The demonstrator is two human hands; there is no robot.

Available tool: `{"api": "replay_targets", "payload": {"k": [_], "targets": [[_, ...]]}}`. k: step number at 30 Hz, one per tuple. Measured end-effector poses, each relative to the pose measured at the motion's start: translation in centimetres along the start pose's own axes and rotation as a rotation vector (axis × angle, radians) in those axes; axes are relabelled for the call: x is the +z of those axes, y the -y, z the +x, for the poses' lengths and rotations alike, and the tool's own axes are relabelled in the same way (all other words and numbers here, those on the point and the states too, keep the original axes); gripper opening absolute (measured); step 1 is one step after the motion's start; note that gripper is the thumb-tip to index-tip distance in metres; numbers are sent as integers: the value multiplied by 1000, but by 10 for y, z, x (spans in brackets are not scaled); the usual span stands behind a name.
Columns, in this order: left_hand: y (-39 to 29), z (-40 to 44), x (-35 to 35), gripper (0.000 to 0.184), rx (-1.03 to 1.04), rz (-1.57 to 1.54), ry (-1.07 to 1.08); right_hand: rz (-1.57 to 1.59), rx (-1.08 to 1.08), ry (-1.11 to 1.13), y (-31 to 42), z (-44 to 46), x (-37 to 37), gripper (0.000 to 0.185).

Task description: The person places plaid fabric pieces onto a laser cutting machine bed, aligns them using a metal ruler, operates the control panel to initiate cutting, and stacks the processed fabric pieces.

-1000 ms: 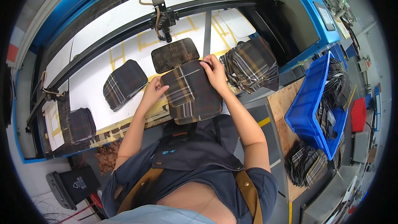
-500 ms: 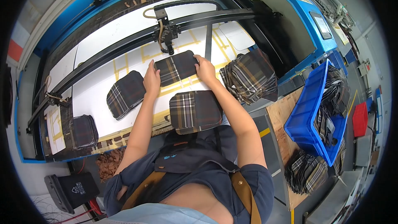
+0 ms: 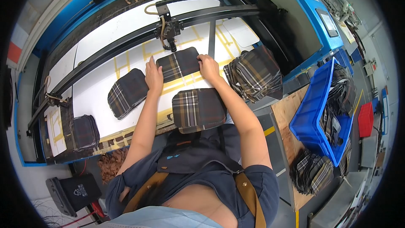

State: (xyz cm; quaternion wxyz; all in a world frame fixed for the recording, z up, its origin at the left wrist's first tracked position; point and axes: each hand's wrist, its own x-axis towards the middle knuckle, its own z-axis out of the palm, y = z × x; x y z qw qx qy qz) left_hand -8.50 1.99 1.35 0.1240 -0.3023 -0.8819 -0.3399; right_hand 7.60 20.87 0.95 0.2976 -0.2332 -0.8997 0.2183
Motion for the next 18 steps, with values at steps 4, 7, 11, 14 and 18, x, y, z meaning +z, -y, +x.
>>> {"api": "replay_targets", "payload": {"k": [4,7,11,14,18], "targets": [[-6,-24,-7,42,317,0,16,-131,65,-17,10,-4,-14,20],[-6,-50,-4,34,418,-147,223,-389,116,11,16,-3,-28,26],[-13,-72,-1,41,501,-51,309,-576,232,154,12,-9,-21,33],[-13,-71,-2,48,534,-5,329,-615,281,211,4,-3,-11,36],[-9,-65,-1,53,545,11,384,-662,328,214,0,4,-5,33]]}}
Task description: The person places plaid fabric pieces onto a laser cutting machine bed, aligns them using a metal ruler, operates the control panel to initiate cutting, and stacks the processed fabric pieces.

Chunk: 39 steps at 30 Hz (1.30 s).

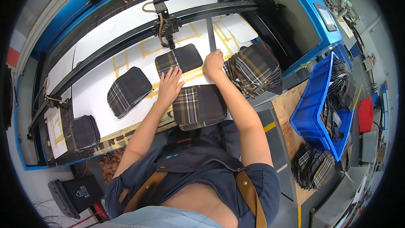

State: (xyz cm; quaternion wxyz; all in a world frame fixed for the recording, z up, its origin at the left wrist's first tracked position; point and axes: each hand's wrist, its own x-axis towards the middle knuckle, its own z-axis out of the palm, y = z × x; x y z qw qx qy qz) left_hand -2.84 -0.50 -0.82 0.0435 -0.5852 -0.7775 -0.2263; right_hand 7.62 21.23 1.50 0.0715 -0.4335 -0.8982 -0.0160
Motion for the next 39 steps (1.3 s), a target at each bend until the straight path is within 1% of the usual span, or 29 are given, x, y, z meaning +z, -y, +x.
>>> {"api": "replay_targets", "payload": {"k": [1,4,7,10,12,14,15,18,19,22,23,26,30,33,39], "targets": [[1,0,0,54,2,5,10,-15,10,-11,1,1,0,32],[1,0,-2,56,7,13,29,100,-5,-52,-13,2,-2,30],[-1,-1,-4,58,14,15,35,283,-49,-67,-33,3,-2,26],[-1,0,-4,58,9,23,35,807,-48,-87,-35,4,20,28],[-3,-1,-6,57,3,17,24,1126,4,45,-20,-3,28,26],[-4,-1,-7,55,-13,-24,12,1128,12,116,-4,-12,28,24],[-4,-1,-8,54,-22,-42,7,1136,22,115,2,-13,36,32],[-6,0,-10,51,-33,-67,-13,1244,-12,30,22,-23,39,33],[-5,0,-10,50,-31,-69,-23,1169,2,24,24,-32,31,33],[-5,0,-10,47,-29,-85,-50,1399,21,111,33,-52,22,32],[-6,1,-11,46,-33,-94,-57,1372,-1,72,35,-58,18,32],[-5,0,-8,44,-34,-112,-74,1099,-126,53,32,-61,5,33],[-5,0,-8,43,-27,-144,-95,954,-172,184,35,-54,-14,41],[-6,0,-9,42,-26,-136,-89,813,-244,35,44,-51,-10,43],[-6,0,-9,41,-21,-128,-92,746,-334,-36,43,-50,-1,41]]}}
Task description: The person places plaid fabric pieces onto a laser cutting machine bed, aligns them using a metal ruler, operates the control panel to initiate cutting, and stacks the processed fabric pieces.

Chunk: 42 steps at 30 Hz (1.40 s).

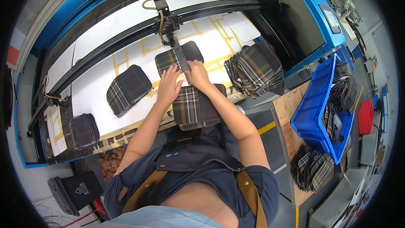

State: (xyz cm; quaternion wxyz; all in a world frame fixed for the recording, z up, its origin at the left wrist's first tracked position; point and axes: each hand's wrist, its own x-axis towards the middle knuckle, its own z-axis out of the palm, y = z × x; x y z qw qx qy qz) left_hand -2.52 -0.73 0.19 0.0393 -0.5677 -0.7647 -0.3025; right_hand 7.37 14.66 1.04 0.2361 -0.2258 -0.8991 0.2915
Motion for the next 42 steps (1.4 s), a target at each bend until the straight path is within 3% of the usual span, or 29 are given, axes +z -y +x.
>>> {"api": "replay_targets", "payload": {"k": [6,15,18,21,22,25,42], "targets": [[-1,1,1,41,-2,22,-7,-153,-216,-119,-4,-12,-1,45],[-2,2,4,44,-1,-22,-14,-351,-336,-43,-5,-9,-11,44],[-13,9,4,48,88,6,48,-242,-283,86,-18,1,-23,41],[-20,10,11,51,88,83,46,-149,-36,-104,-42,28,-27,31],[-20,11,12,50,82,99,27,-206,53,-277,-46,29,-24,22],[-25,13,12,50,56,157,48,-169,237,-129,-51,37,-25,22],[-24,8,19,50,20,125,9,-187,181,-161,-58,36,-16,20]]}}
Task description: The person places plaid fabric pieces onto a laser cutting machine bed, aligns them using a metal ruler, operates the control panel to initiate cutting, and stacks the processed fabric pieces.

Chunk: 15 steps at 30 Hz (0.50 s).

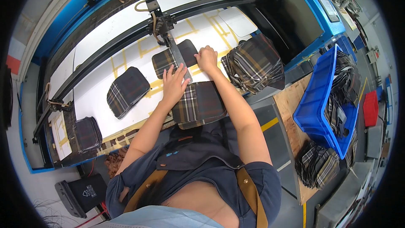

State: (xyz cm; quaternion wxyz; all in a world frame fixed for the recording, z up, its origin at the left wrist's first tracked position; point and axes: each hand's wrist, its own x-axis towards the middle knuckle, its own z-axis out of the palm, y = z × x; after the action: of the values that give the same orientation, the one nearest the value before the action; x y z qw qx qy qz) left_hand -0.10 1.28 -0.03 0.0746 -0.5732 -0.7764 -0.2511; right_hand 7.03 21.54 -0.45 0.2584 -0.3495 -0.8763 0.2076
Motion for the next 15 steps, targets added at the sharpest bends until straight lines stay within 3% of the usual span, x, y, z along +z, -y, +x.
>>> {"api": "replay_targets", "payload": {"k": [15], "targets": [[-1,-1,-2,48,-22,3,40,24,48,124,-12,5,-8,23]]}}
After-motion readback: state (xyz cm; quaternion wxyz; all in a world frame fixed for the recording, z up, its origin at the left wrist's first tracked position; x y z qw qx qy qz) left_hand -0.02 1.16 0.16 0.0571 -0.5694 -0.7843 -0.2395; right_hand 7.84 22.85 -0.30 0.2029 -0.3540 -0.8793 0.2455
